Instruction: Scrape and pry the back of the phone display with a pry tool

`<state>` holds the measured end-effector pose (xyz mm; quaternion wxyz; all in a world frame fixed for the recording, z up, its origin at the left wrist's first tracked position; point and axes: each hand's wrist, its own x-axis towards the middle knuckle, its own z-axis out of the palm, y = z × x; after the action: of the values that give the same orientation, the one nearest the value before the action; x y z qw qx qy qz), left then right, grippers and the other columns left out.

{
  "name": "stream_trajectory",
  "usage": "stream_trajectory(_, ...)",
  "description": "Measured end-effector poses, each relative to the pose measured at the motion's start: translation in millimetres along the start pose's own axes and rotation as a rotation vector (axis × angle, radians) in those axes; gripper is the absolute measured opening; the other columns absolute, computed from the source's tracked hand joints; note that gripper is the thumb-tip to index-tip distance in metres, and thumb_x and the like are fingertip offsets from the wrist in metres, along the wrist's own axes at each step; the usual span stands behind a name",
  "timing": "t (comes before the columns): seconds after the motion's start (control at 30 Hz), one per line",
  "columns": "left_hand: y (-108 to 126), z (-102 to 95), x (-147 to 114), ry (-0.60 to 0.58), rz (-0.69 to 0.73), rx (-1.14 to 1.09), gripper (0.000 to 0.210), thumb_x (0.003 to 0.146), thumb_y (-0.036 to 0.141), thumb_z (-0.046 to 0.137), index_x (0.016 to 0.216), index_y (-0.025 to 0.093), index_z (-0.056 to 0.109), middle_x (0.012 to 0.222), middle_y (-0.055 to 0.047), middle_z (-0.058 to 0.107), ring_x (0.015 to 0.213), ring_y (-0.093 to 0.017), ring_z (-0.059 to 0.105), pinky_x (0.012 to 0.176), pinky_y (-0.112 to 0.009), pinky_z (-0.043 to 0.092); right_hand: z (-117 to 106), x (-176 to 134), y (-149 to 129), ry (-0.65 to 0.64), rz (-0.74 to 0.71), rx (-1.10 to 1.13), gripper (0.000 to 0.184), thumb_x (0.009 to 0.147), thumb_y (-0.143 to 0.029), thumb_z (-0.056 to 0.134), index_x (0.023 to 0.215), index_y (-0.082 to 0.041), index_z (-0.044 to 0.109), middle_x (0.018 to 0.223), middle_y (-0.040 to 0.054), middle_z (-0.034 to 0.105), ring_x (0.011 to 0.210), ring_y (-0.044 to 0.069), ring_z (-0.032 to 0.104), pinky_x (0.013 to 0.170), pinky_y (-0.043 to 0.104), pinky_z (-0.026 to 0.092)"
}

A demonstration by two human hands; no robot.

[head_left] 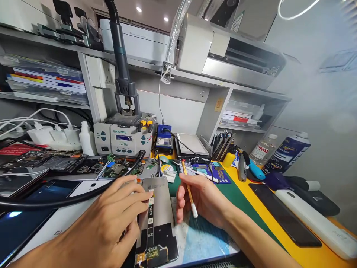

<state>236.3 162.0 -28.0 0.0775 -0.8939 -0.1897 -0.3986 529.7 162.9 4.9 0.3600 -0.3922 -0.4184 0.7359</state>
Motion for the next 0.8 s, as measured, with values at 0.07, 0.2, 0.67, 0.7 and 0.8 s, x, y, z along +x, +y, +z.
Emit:
stream_trajectory(0.07, -2, 1.0, -3, -0.015, -0.015, -0.006, 0.035, 0.110, 0.000, 0.058, 0.113, 0.025, 0.082, 0.118, -0.003, 0.096, 0.112, -0.024, 0.087, 0.131, -0.054, 0.061, 0, 0, 3, -0.015, -0.028, -0.039, 0.065, 0.104, -0.071, 0.089, 0.070, -0.017, 0.074, 0.067, 0.0028, 0.070, 0.061, 0.022, 0.082, 0.070, 0.033, 0.065)
stream_trajectory(0.2, -6, 2.1, -8, -0.058, -0.023, -0.017, 0.036, 0.109, 0.000, 0.059, 0.119, 0.025, 0.084, 0.123, -0.005, 0.095, 0.118, -0.026, 0.086, 0.135, -0.058, 0.059, 0, -2, 6, -0.023, -0.053, -0.083, 0.070, 0.095, -0.081, 0.095, 0.071, -0.018, 0.074, 0.066, 0.0025, 0.071, 0.062, 0.022, 0.081, 0.072, 0.033, 0.065)
stream_trajectory(0.67, -21, 14.2, -13, -0.405, -0.907, -0.190, 0.072, 0.104, 0.091, 0.059, 0.071, 0.029, 0.074, 0.060, 0.002, 0.059, 0.059, -0.021, 0.047, 0.061, -0.037, 0.030, 1, -5, -9, -0.020, 0.002, -0.039, 0.054, 0.132, -0.061, 0.059, 0.096, -0.022, 0.068, 0.063, -0.0097, 0.050, 0.047, 0.014, 0.053, 0.054, 0.027, 0.061)
stream_trajectory(0.7, -21, 14.6, -12, -0.437, -0.936, -0.223, 0.073, 0.102, 0.093, 0.060, 0.073, 0.028, 0.076, 0.064, 0.001, 0.064, 0.062, -0.021, 0.051, 0.063, -0.036, 0.032, 1, -5, -11, -0.019, 0.014, -0.033, 0.053, 0.133, -0.060, 0.058, 0.097, -0.022, 0.068, 0.063, -0.0104, 0.048, 0.046, 0.013, 0.047, 0.053, 0.029, 0.063)
stream_trajectory(0.8, -22, 10.2, -5, -0.499, -0.991, -0.323, 0.074, 0.098, 0.096, 0.060, 0.081, 0.027, 0.080, 0.076, -0.001, 0.072, 0.071, -0.022, 0.058, 0.069, -0.034, 0.039, 2, -6, -16, -0.021, 0.040, -0.031, 0.051, 0.133, -0.058, 0.058, 0.097, -0.023, 0.067, 0.063, -0.0121, 0.043, 0.044, 0.012, 0.033, 0.049, 0.029, 0.064)
